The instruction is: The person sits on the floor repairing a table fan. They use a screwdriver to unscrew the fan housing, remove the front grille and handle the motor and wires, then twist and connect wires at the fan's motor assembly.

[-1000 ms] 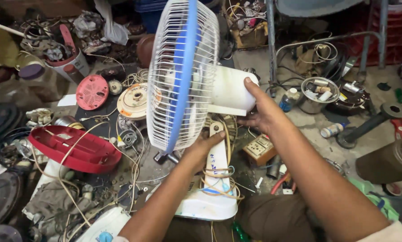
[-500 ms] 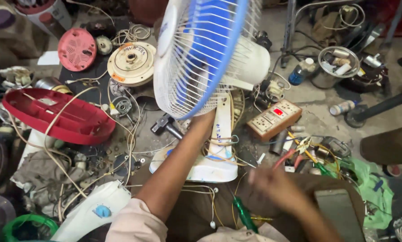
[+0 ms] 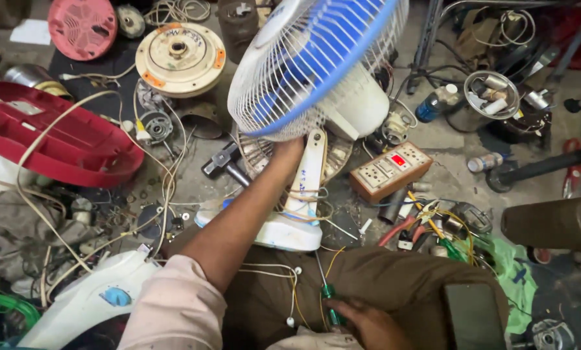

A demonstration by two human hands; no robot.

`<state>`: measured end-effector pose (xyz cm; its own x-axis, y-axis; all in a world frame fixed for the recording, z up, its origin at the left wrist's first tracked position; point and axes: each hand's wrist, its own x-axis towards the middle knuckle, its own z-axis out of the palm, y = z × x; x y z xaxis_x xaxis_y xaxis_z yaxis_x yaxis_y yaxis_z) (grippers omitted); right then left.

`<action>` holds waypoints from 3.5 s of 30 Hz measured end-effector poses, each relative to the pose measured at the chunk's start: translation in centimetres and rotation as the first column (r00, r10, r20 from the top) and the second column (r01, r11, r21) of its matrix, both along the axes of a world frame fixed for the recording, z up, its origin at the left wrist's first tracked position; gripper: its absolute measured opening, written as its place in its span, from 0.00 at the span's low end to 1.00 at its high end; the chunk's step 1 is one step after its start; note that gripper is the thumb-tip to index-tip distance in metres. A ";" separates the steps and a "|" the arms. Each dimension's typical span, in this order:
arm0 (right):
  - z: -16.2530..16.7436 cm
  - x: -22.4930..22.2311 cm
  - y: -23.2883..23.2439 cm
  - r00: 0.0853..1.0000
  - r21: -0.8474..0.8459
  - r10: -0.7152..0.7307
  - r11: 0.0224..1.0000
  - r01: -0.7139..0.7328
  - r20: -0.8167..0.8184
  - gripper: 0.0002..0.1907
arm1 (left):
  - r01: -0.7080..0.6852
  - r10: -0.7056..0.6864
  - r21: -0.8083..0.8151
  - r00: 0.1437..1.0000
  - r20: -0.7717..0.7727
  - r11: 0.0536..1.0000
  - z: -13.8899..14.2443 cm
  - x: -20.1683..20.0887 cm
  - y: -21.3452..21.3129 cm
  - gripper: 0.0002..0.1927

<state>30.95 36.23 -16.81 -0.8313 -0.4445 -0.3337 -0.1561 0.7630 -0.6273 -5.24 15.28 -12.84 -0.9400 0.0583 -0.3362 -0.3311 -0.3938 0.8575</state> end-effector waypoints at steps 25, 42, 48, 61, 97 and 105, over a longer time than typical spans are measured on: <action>36.6 -15.9 -1.5 0.814 0.709 0.200 0.628 0.321 -0.546 0.27 | -0.087 -0.069 -0.432 0.941 -0.332 0.898 0.6 -1.2 0.7 0.27; 38.3 -18.1 -3.9 0.695 0.819 0.517 0.543 0.186 -0.501 0.46 | -0.253 -0.022 -0.468 0.862 -0.506 0.847 -1.2 -1.6 1.4 0.22; 38.6 -18.4 -4.1 0.700 0.876 0.552 0.420 0.238 -0.454 0.47 | -0.199 -0.065 -0.513 0.890 -0.452 0.835 -1.6 -1.8 1.4 0.23; 38.8 -18.7 -4.6 0.751 0.875 0.508 0.445 0.190 -0.422 0.52 | -0.260 -0.031 -0.506 0.868 -0.496 0.822 -0.4 -1.4 1.1 0.24; 37.0 -24.1 -3.1 0.960 0.771 -0.124 0.575 0.275 -0.251 0.32 | -0.146 0.014 -0.485 0.964 -0.266 0.862 -1.5 0.6 3.2 0.26; 35.9 -23.4 -6.5 0.843 0.970 0.518 0.241 0.020 -0.146 0.48 | -0.141 -0.005 -0.515 0.962 -0.272 0.846 -1.5 0.8 3.3 0.26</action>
<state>7.56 29.72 19.13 -0.8891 -0.2631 -0.3745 -0.4534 0.6179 0.6423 -4.49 18.56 -14.39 -0.9909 -0.1258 -0.0478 -0.0637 0.1261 0.9900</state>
